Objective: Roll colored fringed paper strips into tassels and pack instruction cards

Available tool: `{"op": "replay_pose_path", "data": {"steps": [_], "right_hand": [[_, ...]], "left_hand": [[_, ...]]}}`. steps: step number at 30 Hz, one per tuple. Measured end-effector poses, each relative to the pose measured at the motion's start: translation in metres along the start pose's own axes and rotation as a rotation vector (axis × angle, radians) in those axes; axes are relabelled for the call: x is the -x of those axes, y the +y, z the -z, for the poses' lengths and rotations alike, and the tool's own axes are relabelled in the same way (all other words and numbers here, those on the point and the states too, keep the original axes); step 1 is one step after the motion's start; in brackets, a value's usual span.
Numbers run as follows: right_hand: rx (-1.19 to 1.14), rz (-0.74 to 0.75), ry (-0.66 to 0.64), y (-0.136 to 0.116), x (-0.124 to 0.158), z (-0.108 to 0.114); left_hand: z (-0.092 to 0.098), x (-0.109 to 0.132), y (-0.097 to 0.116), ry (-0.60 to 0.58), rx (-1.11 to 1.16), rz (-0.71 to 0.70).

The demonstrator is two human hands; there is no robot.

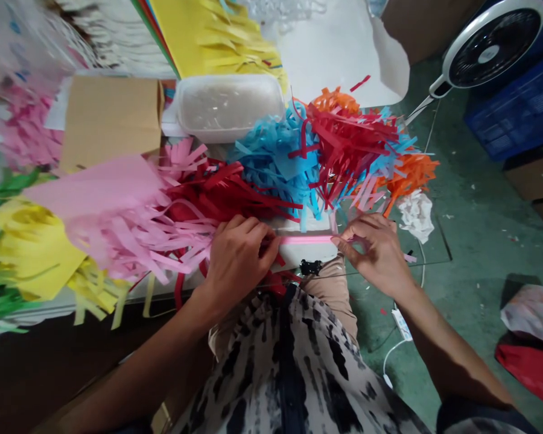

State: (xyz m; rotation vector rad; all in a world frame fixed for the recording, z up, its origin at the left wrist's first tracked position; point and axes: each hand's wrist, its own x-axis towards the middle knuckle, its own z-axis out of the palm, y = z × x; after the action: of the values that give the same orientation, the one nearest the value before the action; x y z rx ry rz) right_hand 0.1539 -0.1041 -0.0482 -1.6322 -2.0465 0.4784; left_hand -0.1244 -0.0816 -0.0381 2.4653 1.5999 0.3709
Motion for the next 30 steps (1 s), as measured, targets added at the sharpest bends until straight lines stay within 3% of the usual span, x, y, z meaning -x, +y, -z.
{"op": "replay_pose_path", "data": {"steps": [5,8,11,13,15,18,22,25,27,30], "right_hand": [[0.087,-0.027,-0.084,-0.008,-0.007,0.002],[0.258,-0.034,-0.015,-0.016,-0.005,0.0],[0.446,0.089,0.095,-0.026,0.001,-0.004],[0.462,0.256,0.091,-0.029,0.006,-0.007],[0.426,0.362,0.06,-0.027,0.012,-0.009],[0.385,0.364,0.078,-0.018,0.019,-0.01],[0.316,0.393,0.11,-0.006,0.019,-0.009],[0.284,0.395,0.111,-0.007,0.013,-0.009],[0.297,0.385,0.108,-0.009,0.008,-0.009],[0.34,0.37,0.09,-0.013,0.001,-0.007]], "left_hand": [[0.001,0.0,0.005,0.033,-0.061,0.006],[-0.001,0.003,0.009,0.123,-0.129,-0.028],[-0.007,0.005,0.012,0.215,-0.129,-0.232],[-0.01,0.004,0.012,0.202,-0.121,-0.425],[-0.011,0.004,0.008,0.157,-0.132,-0.53],[-0.003,0.005,-0.011,0.166,-0.158,-0.527],[0.017,0.013,-0.038,0.333,-0.26,-0.44],[0.025,0.016,-0.027,0.421,-0.237,-0.381],[0.021,0.012,-0.007,0.365,-0.156,-0.408],[0.004,0.001,0.021,0.131,-0.103,-0.473]]}}
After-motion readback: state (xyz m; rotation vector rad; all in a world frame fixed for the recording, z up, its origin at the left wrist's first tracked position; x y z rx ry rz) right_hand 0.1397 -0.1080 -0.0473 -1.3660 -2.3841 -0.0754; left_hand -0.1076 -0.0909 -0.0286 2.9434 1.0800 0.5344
